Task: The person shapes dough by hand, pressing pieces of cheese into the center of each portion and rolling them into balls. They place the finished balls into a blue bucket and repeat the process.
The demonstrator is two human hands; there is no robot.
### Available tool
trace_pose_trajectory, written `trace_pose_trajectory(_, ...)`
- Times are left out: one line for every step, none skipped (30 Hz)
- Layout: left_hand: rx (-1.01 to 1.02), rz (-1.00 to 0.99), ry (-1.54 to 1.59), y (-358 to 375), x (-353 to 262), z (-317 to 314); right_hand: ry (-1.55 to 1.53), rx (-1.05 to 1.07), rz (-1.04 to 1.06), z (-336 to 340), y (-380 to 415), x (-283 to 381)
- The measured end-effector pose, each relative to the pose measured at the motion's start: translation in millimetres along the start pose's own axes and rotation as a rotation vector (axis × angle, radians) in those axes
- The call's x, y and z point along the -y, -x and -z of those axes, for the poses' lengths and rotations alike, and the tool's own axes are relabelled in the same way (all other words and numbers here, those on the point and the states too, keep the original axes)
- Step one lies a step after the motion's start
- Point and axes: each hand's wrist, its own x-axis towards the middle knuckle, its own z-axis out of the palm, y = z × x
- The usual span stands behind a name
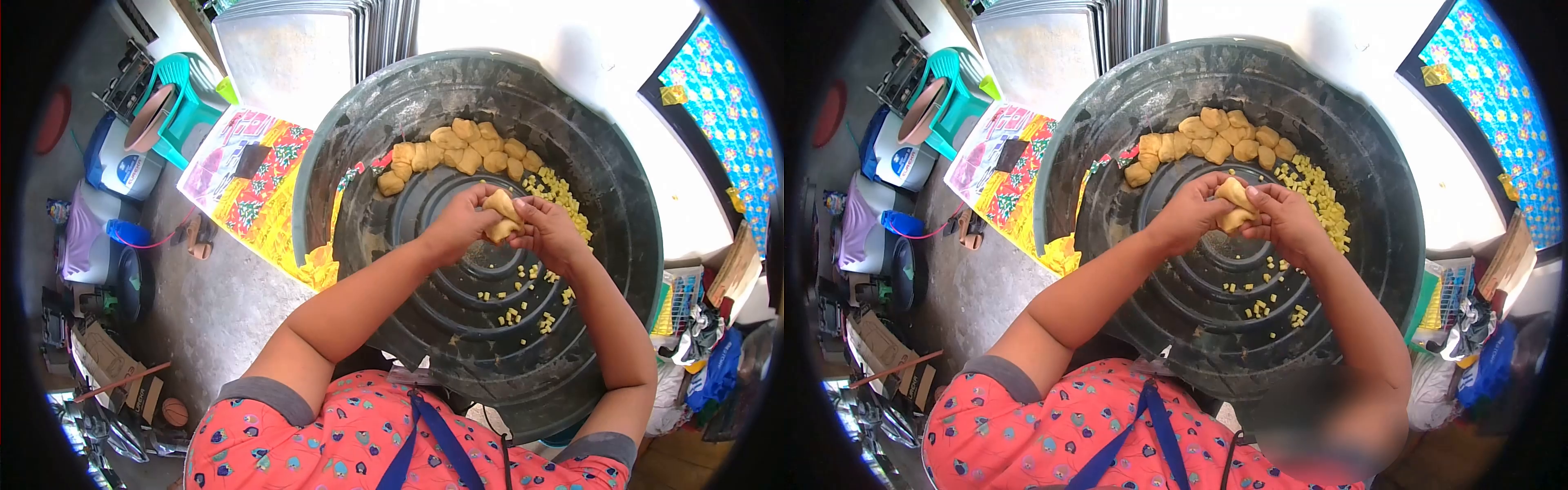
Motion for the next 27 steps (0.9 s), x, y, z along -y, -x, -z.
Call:
trace_pose_trajectory(0.029,0.048,0.083,0,-2,1,-0.002,-0.008,0.004,-1,1,1)
trace_pose_trajectory(0.026,0.051,0.085,1,-2,1,-0.003,-0.015,0.009,-2,2,2)
trace_pose_trajectory(0.024,0.053,0.087,1,-3,1,-0.004,-0.023,0.014,-4,3,4)
trace_pose_trajectory(0.021,0.056,0.089,1,-3,1,0.020,-0.041,0.021,-4,3,4)
trace_pose_trajectory(0.025,0.079,0.142,1,-3,1,0.045,-0.059,0.028,-3,4,4)
trace_pose_trajectory(0.029,0.101,0.195,1,-4,2,0.069,-0.077,0.035,-3,4,4)
trace_pose_trajectory(0.033,0.124,0.248,2,-5,2,0.055,-0.072,0.051,1,2,3)
trace_pose_trajectory(0.050,0.070,0.228,2,-5,1,0.039,-0.068,0.068,6,-2,0)
trace_pose_trajectory(0.066,0.016,0.207,4,-5,0,0.024,-0.064,0.084,7,-3,0)
trace_pose_trajectory(0.084,-0.038,0.186,5,-6,-2,0.013,-0.063,0.086,8,-3,0)
trace_pose_trajectory(0.070,-0.100,0.101,7,-6,-5,0.001,-0.062,0.087,7,-2,2)
trace_pose_trajectory(0.057,-0.163,0.015,9,-8,-9,-0.009,-0.061,0.088,5,0,4)
trace_pose_trajectory(0.043,-0.225,-0.070,9,-8,-11,0.022,-0.063,0.109,1,2,6)
trace_pose_trajectory(0.039,-0.240,-0.066,9,-7,-11,0.054,-0.064,0.129,-5,5,8)
trace_pose_trajectory(0.035,-0.254,-0.061,8,-5,-11,0.087,-0.065,0.147,-11,7,8)
trace_pose_trajectory(0.032,-0.267,-0.058,7,-4,-10,0.169,-0.041,0.207,-16,8,7)
trace_pose_trajectory(0.025,-0.249,-0.045,7,-3,-9,0.250,-0.018,0.267,-20,10,6)
trace_pose_trajectory(0.020,-0.232,-0.032,6,-3,-7,0.331,0.004,0.329,-21,12,5)
trace_pose_trajectory(0.015,-0.216,-0.021,6,-4,-5,0.393,0.006,0.323,-19,11,4)
trace_pose_trajectory(0.013,-0.210,-0.067,6,-3,-2,0.456,0.008,0.316,-15,8,2)
trace_pose_trajectory(0.011,-0.205,-0.112,5,-3,0,0.519,0.009,0.309,-13,8,2)
trace_pose_trajectory(0.009,-0.201,-0.156,5,-2,2,0.535,-0.002,0.292,-12,9,2)
trace_pose_trajectory(0.020,-0.192,-0.166,5,-1,4,0.551,-0.013,0.276,-12,10,3)
trace_pose_trajectory(0.031,-0.184,-0.177,5,-3,4,0.567,-0.025,0.261,-12,11,4)
trace_pose_trajectory(0.042,-0.177,-0.188,6,-4,3,0.567,-0.035,0.258,-10,12,5)
trace_pose_trajectory(0.020,-0.214,-0.205,7,-5,1,0.567,-0.046,0.255,-8,12,6)
trace_pose_trajectory(-0.002,-0.250,-0.221,10,-10,-5,0.566,-0.057,0.251,-6,12,7)
